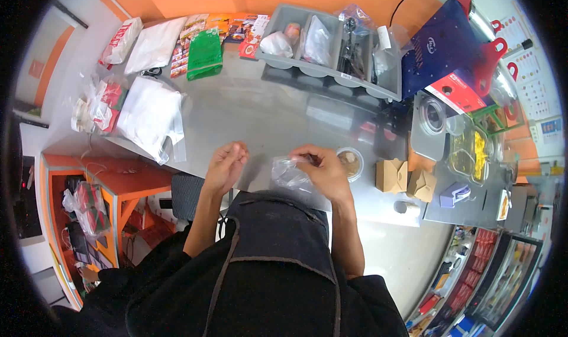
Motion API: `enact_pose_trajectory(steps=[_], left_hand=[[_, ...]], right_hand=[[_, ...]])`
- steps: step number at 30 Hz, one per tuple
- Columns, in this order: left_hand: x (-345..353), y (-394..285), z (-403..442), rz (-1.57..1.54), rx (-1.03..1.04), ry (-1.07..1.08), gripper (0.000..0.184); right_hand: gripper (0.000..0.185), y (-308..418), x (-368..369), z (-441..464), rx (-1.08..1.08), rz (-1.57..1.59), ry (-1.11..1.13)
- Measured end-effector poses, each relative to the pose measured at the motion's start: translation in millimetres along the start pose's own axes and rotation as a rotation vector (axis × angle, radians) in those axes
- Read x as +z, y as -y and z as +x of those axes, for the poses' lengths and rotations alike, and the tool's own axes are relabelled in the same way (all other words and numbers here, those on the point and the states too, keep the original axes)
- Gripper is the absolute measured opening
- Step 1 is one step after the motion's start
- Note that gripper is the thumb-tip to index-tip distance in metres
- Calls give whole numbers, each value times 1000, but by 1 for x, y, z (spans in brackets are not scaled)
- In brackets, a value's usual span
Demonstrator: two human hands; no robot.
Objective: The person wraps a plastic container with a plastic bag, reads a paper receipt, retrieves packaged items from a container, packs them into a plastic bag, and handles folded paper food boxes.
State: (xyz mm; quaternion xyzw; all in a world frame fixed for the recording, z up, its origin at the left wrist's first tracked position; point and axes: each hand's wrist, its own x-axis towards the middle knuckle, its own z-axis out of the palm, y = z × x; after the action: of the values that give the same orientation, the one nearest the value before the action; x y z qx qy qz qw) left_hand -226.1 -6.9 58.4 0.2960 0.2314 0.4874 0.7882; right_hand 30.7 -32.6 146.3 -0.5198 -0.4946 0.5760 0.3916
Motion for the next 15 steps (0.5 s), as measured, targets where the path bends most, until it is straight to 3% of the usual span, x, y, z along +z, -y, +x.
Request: enact_pose_trajectory(steps=[2, 6, 8, 9, 11, 15], left_hand=[[7, -9, -6, 414, 40, -157, 20], [83, -16, -12, 418, -36, -110, 23], [98, -7, -11, 675, 15, -267, 39], [93, -4, -9, 676, 18, -271, 39], [80, 4, -4, 379, 167, -234, 48], [78, 4, -7, 454, 221, -104, 52]], right_hand=[[12, -5, -8, 0, 51, 13, -69], [9, 1, 19, 6, -93, -191, -157], [9, -6, 33, 10, -272, -282, -239], [9, -8, 35, 9, -275, -281, -234], [12, -10, 38, 8, -294, -351, -205], [8, -14, 49, 7, -281, -286, -362]])
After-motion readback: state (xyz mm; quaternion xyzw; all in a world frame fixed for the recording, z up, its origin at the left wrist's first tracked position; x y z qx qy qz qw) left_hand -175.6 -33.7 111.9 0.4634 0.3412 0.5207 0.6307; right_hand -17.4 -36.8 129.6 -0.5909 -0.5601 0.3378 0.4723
